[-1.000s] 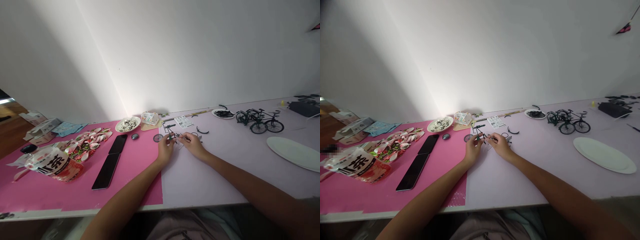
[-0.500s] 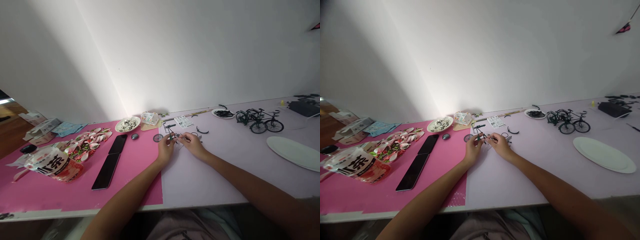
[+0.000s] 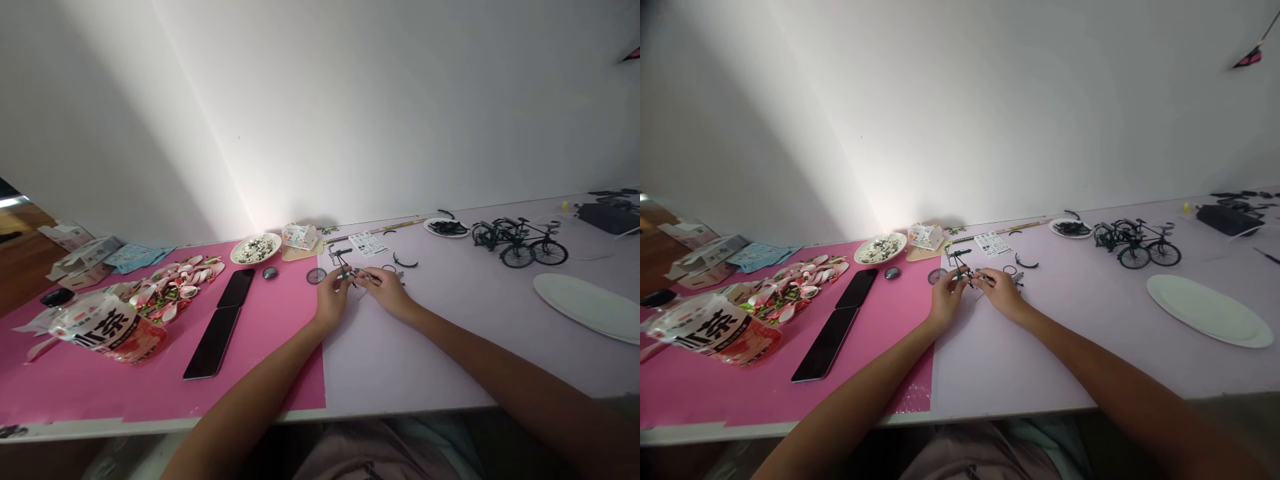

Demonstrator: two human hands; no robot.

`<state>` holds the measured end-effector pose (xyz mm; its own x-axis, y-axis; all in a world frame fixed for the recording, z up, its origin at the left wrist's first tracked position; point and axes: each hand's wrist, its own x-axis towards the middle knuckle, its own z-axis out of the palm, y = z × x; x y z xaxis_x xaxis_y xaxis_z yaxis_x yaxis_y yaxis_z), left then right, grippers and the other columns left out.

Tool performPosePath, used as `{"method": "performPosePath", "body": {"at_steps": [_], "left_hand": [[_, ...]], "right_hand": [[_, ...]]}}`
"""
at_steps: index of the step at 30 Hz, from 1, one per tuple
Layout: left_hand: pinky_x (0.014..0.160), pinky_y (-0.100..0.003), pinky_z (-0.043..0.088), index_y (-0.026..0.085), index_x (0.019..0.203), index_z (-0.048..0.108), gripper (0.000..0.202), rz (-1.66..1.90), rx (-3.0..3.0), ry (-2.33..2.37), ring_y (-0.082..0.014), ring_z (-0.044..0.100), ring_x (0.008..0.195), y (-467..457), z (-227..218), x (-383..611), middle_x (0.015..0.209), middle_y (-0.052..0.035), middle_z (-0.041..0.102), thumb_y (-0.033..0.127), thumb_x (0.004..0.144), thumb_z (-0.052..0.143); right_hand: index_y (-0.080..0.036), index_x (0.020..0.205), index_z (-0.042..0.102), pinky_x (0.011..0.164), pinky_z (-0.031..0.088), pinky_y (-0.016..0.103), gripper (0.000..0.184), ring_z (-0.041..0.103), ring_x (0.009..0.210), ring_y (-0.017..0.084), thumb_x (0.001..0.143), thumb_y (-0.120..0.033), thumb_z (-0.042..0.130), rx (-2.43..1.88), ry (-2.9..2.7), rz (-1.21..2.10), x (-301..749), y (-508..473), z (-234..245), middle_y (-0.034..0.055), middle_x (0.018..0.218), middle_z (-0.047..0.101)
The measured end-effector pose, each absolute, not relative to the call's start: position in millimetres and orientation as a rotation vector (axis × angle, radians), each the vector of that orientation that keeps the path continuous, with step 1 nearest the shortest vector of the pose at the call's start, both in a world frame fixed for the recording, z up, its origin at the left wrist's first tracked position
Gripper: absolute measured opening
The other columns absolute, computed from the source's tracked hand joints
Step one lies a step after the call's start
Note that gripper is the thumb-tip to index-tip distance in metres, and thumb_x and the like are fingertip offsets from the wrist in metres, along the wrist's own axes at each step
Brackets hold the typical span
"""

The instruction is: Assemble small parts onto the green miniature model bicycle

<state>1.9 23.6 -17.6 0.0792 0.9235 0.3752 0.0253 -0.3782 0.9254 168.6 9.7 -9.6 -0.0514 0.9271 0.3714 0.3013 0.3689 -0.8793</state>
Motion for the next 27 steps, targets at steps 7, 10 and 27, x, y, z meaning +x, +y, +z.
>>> {"method": "performPosePath", "body": {"at_steps": [7,10,27], "left_hand": [[0.093,-0.037,0.060,0.015,0.118,0.071,0.027,1.399,1.607,0.955,-0.0232,0.074,0.103,25.0,-19.0,0.6,0.130,-0.0156,0.071,0.022,0.092,0.068],[0.093,-0.037,0.060,0.014,0.118,0.071,0.027,1.401,1.614,0.956,-0.0228,0.074,0.103,24.5,-18.7,0.7,0.129,-0.0155,0.071,0.019,0.092,0.066],[0.091,-0.037,0.059,0.015,0.119,0.069,0.028,1.390,1.608,0.949,-0.0231,0.074,0.103,25.7,-22.7,2.1,0.132,-0.0163,0.069,0.027,0.094,0.066]], "right_hand": [[-0.019,0.091,0.074,0.081,0.055,0.036,0.028,0.070,0.087,0.025,0.089,-0.047,0.067,-1.102,-1.624,0.717,169.4,10.7,-10.5,0.0085,0.097,0.078],[-0.019,0.093,0.075,0.081,0.057,0.036,0.028,0.072,0.088,0.025,0.089,-0.045,0.067,-1.086,-1.636,0.709,169.5,11.3,-11.6,0.0089,0.098,0.079],[-0.019,0.092,0.077,0.082,0.059,0.038,0.025,0.074,0.091,0.027,0.089,-0.043,0.068,-1.081,-1.661,0.695,168.9,10.5,-8.6,0.0100,0.096,0.079]]}}
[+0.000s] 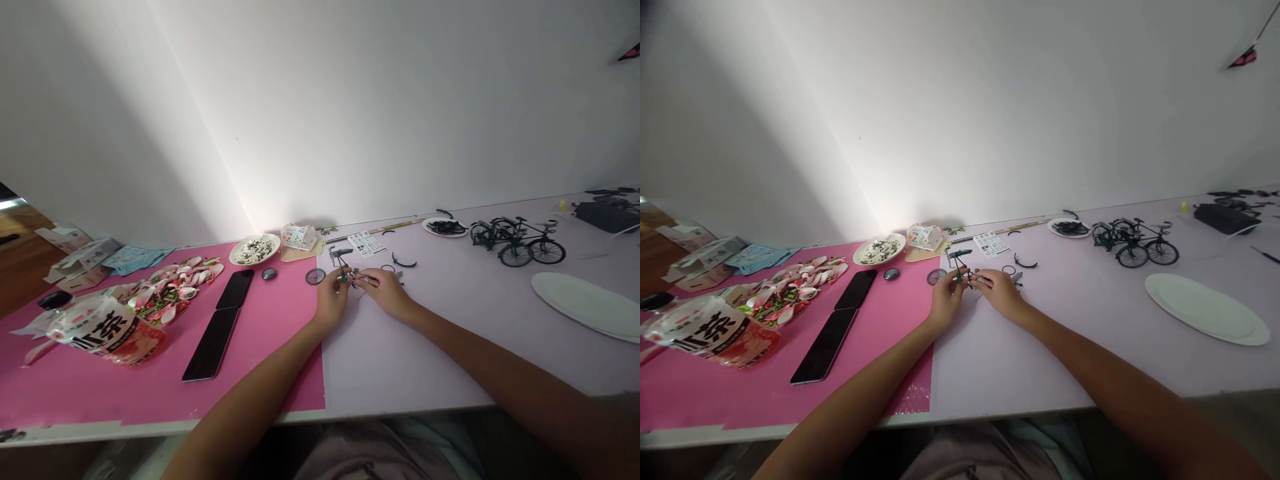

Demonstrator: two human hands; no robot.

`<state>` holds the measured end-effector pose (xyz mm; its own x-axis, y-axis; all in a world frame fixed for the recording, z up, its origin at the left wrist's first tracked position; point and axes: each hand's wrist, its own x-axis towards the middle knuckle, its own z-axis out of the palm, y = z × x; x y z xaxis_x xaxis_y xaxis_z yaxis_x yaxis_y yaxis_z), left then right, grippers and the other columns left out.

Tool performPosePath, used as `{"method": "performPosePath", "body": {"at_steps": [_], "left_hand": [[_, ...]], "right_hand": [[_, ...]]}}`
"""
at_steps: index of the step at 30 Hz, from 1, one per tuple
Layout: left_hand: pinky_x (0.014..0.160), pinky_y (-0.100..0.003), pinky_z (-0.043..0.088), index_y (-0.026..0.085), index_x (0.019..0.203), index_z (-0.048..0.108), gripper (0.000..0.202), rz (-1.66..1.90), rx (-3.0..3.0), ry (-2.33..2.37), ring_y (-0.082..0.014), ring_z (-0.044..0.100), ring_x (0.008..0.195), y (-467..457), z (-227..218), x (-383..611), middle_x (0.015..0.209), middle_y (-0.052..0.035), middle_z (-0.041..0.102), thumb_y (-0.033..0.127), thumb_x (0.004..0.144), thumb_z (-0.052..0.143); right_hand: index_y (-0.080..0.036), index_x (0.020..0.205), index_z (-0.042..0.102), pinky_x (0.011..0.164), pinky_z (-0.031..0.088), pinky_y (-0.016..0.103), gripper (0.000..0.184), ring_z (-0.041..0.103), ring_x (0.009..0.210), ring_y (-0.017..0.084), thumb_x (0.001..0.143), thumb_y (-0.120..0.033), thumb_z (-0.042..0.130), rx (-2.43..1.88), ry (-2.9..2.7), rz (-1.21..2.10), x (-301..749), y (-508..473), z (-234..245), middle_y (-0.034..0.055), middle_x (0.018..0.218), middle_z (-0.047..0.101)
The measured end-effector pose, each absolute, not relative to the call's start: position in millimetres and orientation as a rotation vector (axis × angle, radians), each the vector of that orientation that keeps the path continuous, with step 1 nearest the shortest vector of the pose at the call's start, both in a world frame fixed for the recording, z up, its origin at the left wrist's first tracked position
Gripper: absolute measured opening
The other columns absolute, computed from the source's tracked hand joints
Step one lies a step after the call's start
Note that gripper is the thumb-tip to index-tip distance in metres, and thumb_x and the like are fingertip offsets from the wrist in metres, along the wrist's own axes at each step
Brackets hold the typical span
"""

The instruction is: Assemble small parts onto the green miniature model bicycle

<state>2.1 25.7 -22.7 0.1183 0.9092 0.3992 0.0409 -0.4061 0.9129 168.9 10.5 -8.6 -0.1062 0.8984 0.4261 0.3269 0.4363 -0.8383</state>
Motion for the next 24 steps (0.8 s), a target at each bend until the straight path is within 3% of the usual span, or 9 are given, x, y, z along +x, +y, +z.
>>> {"method": "performPosePath", "body": {"at_steps": [12,24], "left_hand": [[0.087,-0.033,0.058,0.014,0.121,0.068,0.029,1.345,1.618,0.973,-0.0210,0.074,0.100,26.9,-23.2,1.7,0.128,-0.0142,0.071,0.023,0.094,0.063],[0.090,-0.037,0.060,0.013,0.120,0.068,0.029,1.351,1.636,0.945,-0.0229,0.073,0.104,26.3,-23.0,1.7,0.128,-0.0166,0.071,0.026,0.095,0.063]], "right_hand": [[-0.019,0.089,0.075,0.076,0.057,0.036,0.028,0.072,0.085,0.025,0.090,-0.045,0.065,-1.099,-1.707,0.642,170.0,10.8,-8.0,0.0097,0.093,0.078],[-0.019,0.086,0.075,0.065,0.049,0.032,0.029,0.062,0.070,0.020,0.090,-0.045,0.063,-1.150,-1.760,0.561,169.6,9.3,-4.3,0.0067,0.081,0.073]]}}
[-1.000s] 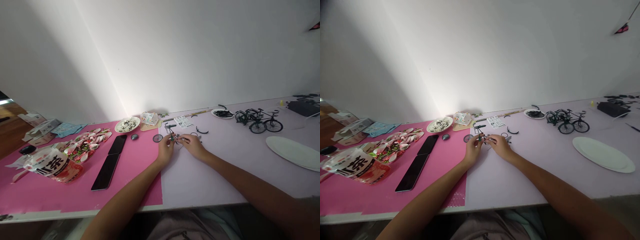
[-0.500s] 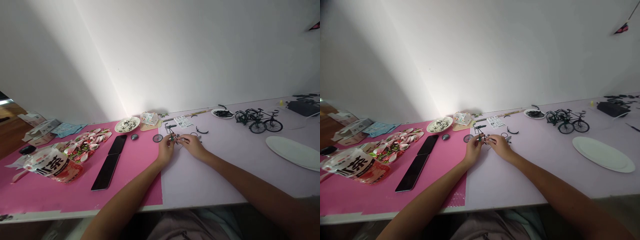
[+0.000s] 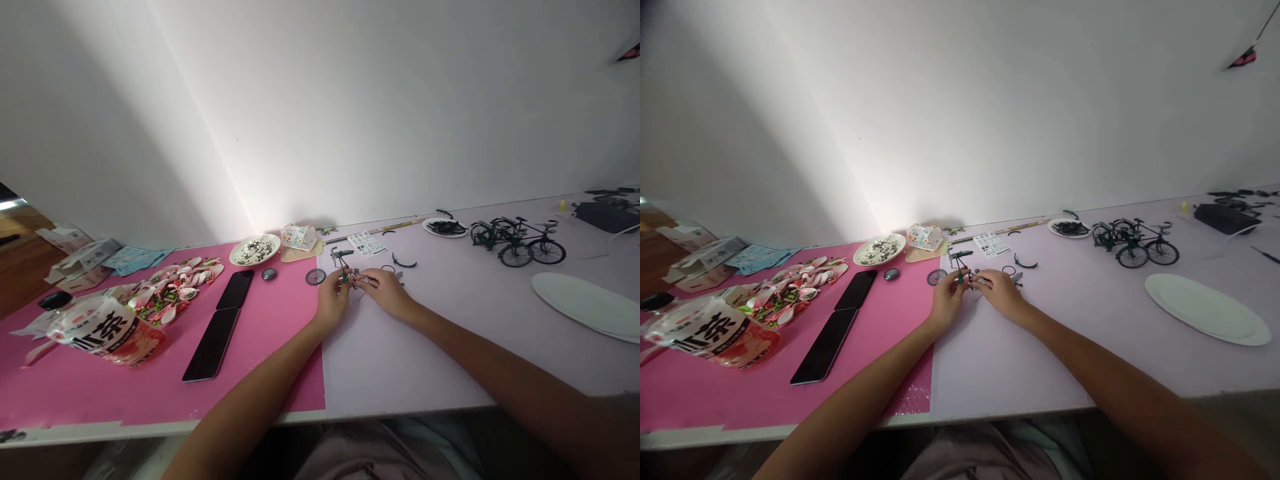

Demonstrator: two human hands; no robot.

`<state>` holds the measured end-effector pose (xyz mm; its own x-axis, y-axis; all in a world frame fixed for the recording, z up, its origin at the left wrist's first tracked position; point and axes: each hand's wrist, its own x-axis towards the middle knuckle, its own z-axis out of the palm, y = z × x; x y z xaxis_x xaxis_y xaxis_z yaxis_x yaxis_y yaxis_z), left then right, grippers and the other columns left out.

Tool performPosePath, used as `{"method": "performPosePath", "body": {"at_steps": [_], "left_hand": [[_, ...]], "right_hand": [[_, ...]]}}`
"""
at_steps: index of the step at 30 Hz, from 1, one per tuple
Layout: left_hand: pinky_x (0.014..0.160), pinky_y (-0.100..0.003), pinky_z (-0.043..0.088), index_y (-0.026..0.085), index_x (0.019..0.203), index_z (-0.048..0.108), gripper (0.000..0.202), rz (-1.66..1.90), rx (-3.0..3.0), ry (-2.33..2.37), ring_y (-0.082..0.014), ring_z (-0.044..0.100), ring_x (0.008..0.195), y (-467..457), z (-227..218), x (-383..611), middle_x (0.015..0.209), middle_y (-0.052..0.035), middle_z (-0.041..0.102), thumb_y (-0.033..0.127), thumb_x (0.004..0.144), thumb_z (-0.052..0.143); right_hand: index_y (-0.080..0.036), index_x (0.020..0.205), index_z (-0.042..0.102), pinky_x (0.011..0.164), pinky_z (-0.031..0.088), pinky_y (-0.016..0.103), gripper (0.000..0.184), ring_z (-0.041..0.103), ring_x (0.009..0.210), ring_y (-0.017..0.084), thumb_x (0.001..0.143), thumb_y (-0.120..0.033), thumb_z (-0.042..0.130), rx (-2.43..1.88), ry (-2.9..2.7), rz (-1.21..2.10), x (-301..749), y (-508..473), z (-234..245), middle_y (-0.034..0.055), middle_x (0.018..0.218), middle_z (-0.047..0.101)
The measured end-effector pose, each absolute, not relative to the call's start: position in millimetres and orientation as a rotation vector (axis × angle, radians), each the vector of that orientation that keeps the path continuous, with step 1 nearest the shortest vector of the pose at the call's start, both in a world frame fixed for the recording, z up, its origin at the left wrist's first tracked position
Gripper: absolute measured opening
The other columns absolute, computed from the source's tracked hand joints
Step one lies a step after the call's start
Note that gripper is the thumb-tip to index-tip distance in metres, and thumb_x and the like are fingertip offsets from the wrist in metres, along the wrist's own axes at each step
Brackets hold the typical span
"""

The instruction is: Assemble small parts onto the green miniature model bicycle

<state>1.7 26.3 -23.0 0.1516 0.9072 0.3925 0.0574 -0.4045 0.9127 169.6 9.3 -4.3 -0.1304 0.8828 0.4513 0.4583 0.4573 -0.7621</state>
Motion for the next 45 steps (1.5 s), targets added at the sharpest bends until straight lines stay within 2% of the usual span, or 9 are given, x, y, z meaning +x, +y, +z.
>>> {"method": "performPosePath", "body": {"at_steps": [4,7,11,14,17,23,35,45], "left_hand": [[0.092,-0.039,0.060,0.013,0.120,0.069,0.030,1.380,1.609,0.923,-0.0244,0.072,0.107,26.8,-24.9,1.6,0.125,-0.0164,0.071,0.029,0.094,0.065],[0.092,-0.038,0.059,0.014,0.119,0.070,0.028,1.387,1.640,0.925,-0.0234,0.072,0.105,26.6,-25.1,2.0,0.121,-0.0150,0.073,0.027,0.095,0.064],[0.089,-0.036,0.059,0.015,0.118,0.071,0.026,1.385,1.686,0.945,-0.0212,0.072,0.101,26.4,-24.4,2.5,0.122,-0.0135,0.073,0.019,0.093,0.061],[0.089,-0.035,0.059,0.016,0.117,0.071,0.027,1.396,1.713,0.932,-0.0210,0.071,0.103,26.3,-24.3,2.3,0.122,-0.0131,0.073,0.016,0.092,0.060],[0.089,-0.035,0.059,0.017,0.115,0.072,0.026,1.407,1.736,0.924,-0.0213,0.071,0.103,25.8,-24.1,1.8,0.122,-0.0126,0.073,0.016,0.092,0.061],[0.084,-0.034,0.060,0.018,0.112,0.074,0.026,1.412,1.831,0.934,-0.0229,0.070,0.105,24.1,-23.6,0.9,0.120,-0.0127,0.073,0.015,0.093,0.057],[0.082,-0.032,0.059,0.019,0.112,0.074,0.027,1.410,1.910,0.947,-0.0225,0.070,0.106,22.5,-21.5,-0.8,0.120,-0.0114,0.073,0.013,0.093,0.057],[0.080,-0.030,0.059,0.020,0.114,0.074,0.030,1.397,1.921,0.966,-0.0205,0.070,0.101,21.6,-19.2,-0.9,0.118,-0.0104,0.074,0.012,0.092,0.056]], "right_hand": [[-0.020,0.098,0.073,0.059,0.042,0.029,0.028,0.052,0.059,0.016,0.088,-0.045,0.065,-1.220,-1.767,0.528,169.8,3.7,-0.3,0.0007,0.069,0.064],[-0.022,0.109,0.065,0.056,0.038,0.028,0.029,0.046,0.055,0.014,0.090,-0.043,0.062,-1.209,-1.732,0.551,172.0,0.3,1.9,-0.0036,0.067,0.057],[-0.024,0.098,0.057,0.054,0.036,0.028,0.020,0.048,0.056,0.015,0.095,-0.043,0.051,-1.199,-1.650,0.548,174.3,0.6,3.6,-0.0037,0.067,0.056],[-0.024,0.089,0.057,0.053,0.037,0.028,0.020,0.048,0.057,0.016,0.095,-0.043,0.052,-1.176,-1.682,0.550,173.1,0.9,5.7,-0.0020,0.067,0.058],[-0.023,0.085,0.061,0.057,0.042,0.029,0.019,0.052,0.061,0.016,0.092,-0.039,0.056,-1.119,-1.730,0.512,170.4,-0.4,8.6,0.0015,0.073,0.065],[-0.023,0.085,0.067,0.062,0.048,0.031,0.011,0.059,0.069,0.018,0.087,-0.032,0.061,-1.067,-1.726,0.361,169.6,1.7,6.6,0.0056,0.085,0.071],[-0.022,0.080,0.068,0.058,0.044,0.030,0.009,0.050,0.061,0.016,0.085,-0.028,0.063,-1.039,-1.736,0.271,170.4,1.3,7.0,0.0045,0.080,0.068],[-0.023,0.081,0.067,0.059,0.043,0.031,0.008,0.049,0.061,0.016,0.085,-0.027,0.062,-1.022,-1.753,0.272,171.4,1.7,5.8,0.0041,0.079,0.067]]}}
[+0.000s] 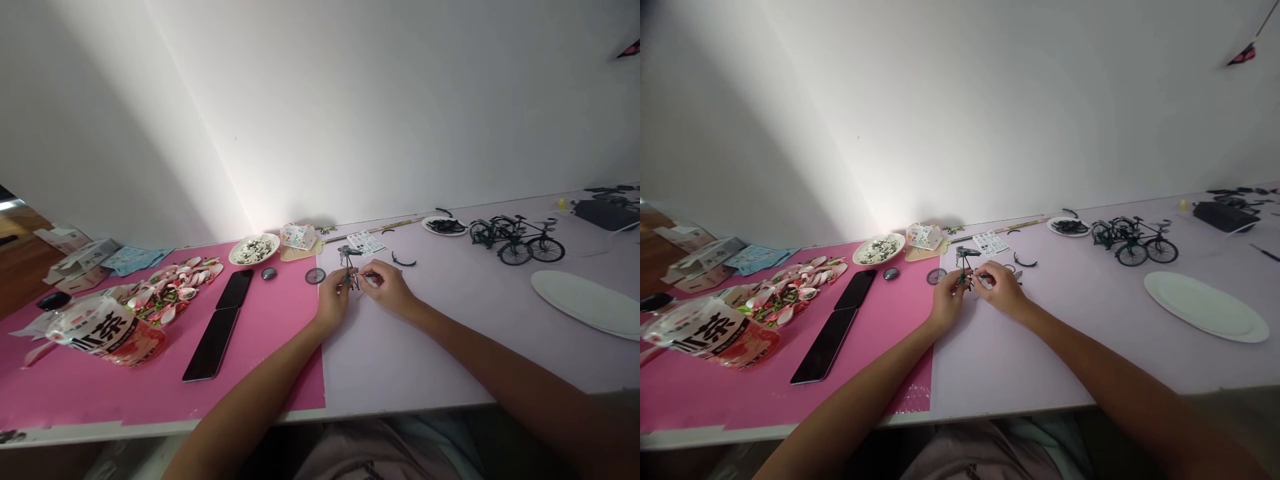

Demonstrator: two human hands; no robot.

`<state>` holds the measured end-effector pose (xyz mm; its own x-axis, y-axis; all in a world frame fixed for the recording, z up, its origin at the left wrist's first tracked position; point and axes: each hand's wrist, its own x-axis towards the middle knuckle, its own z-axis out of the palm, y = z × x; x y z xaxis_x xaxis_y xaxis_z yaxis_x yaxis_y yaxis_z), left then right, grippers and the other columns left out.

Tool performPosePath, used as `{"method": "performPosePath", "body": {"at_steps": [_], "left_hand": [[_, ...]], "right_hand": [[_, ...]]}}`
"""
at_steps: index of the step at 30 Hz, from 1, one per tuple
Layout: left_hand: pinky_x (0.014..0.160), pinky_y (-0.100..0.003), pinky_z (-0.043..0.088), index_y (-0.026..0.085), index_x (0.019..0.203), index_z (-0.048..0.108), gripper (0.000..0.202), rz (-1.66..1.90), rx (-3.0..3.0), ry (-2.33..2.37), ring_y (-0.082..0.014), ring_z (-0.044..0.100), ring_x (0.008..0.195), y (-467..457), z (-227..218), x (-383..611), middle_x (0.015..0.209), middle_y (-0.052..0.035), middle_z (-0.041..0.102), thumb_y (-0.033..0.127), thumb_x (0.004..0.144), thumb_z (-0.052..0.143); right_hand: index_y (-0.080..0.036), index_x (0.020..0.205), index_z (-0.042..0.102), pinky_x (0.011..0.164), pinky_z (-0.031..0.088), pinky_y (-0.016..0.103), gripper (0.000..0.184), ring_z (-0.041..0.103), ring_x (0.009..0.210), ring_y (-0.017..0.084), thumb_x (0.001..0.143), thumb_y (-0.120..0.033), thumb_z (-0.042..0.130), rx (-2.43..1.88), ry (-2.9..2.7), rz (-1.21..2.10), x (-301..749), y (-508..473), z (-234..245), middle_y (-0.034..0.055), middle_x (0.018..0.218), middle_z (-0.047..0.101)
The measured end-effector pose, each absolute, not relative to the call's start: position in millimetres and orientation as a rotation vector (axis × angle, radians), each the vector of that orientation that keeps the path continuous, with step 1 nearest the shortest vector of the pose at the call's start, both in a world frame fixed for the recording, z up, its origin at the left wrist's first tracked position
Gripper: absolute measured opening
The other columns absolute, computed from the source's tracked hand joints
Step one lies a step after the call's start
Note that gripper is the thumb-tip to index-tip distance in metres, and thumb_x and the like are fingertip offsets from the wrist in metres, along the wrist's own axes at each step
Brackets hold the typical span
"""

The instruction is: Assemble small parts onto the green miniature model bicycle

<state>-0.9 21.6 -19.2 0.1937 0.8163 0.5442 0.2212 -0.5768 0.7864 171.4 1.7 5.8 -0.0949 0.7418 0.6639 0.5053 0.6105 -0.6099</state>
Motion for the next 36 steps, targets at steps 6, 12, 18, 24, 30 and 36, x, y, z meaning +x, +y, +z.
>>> {"method": "performPosePath", "body": {"at_steps": [6,12,18,24,30,36], "left_hand": [[0.080,-0.030,0.059,0.020,0.115,0.075,0.031,1.389,1.932,0.968,-0.0212,0.070,0.102,20.2,-17.2,-0.9,0.118,-0.0106,0.074,0.011,0.092,0.056],[0.081,-0.031,0.059,0.019,0.112,0.076,0.027,1.411,1.950,0.982,-0.0205,0.070,0.100,23.4,-18.3,-2.6,0.119,-0.0110,0.074,0.012,0.093,0.058],[0.079,-0.030,0.060,0.017,0.112,0.075,0.026,1.424,1.987,1.000,-0.0201,0.071,0.100,26.2,-19.8,-4.1,0.119,-0.0120,0.074,0.011,0.094,0.058],[0.077,-0.028,0.059,0.018,0.112,0.075,0.029,1.422,2.053,0.950,-0.0198,0.071,0.100,25.4,-20.8,-3.5,0.121,-0.0117,0.073,0.008,0.094,0.056],[0.076,-0.028,0.059,0.017,0.115,0.074,0.028,1.424,2.028,0.982,-0.0186,0.071,0.096,27.4,-21.6,-5.1,0.121,-0.0123,0.073,0.010,0.094,0.056],[0.077,-0.029,0.058,0.017,0.116,0.074,0.028,1.424,2.028,1.038,-0.0199,0.070,0.097,29.9,-20.5,-8.0,0.121,-0.0123,0.073,0.012,0.095,0.055]], "right_hand": [[-0.023,0.081,0.068,0.058,0.043,0.031,0.009,0.049,0.061,0.016,0.085,-0.028,0.062,-1.032,-1.755,0.271,171.0,1.7,6.2,0.0044,0.078,0.067],[-0.022,0.084,0.073,0.058,0.044,0.031,0.016,0.051,0.060,0.016,0.089,-0.035,0.065,-1.007,-1.755,0.260,171.9,3.5,4.9,0.0031,0.071,0.062],[-0.021,0.084,0.072,0.060,0.044,0.030,0.026,0.056,0.065,0.017,0.096,-0.042,0.061,-1.025,-1.776,0.340,172.7,3.3,6.7,0.0040,0.076,0.065],[-0.022,0.069,0.059,0.059,0.038,0.031,0.044,0.048,0.061,0.017,0.100,-0.052,0.049,-1.120,-1.781,0.419,172.7,-1.0,12.0,0.0003,0.063,0.053],[-0.023,0.091,0.055,0.062,0.041,0.029,0.016,0.053,0.069,0.016,0.094,-0.039,0.055,-1.126,-1.752,0.618,175.5,-0.6,7.5,0.0000,0.080,0.061],[-0.023,0.095,0.057,0.066,0.043,0.030,0.021,0.056,0.075,0.017,0.096,-0.043,0.053,-1.168,-1.767,0.673,176.7,1.1,6.6,0.0021,0.090,0.064]]}}
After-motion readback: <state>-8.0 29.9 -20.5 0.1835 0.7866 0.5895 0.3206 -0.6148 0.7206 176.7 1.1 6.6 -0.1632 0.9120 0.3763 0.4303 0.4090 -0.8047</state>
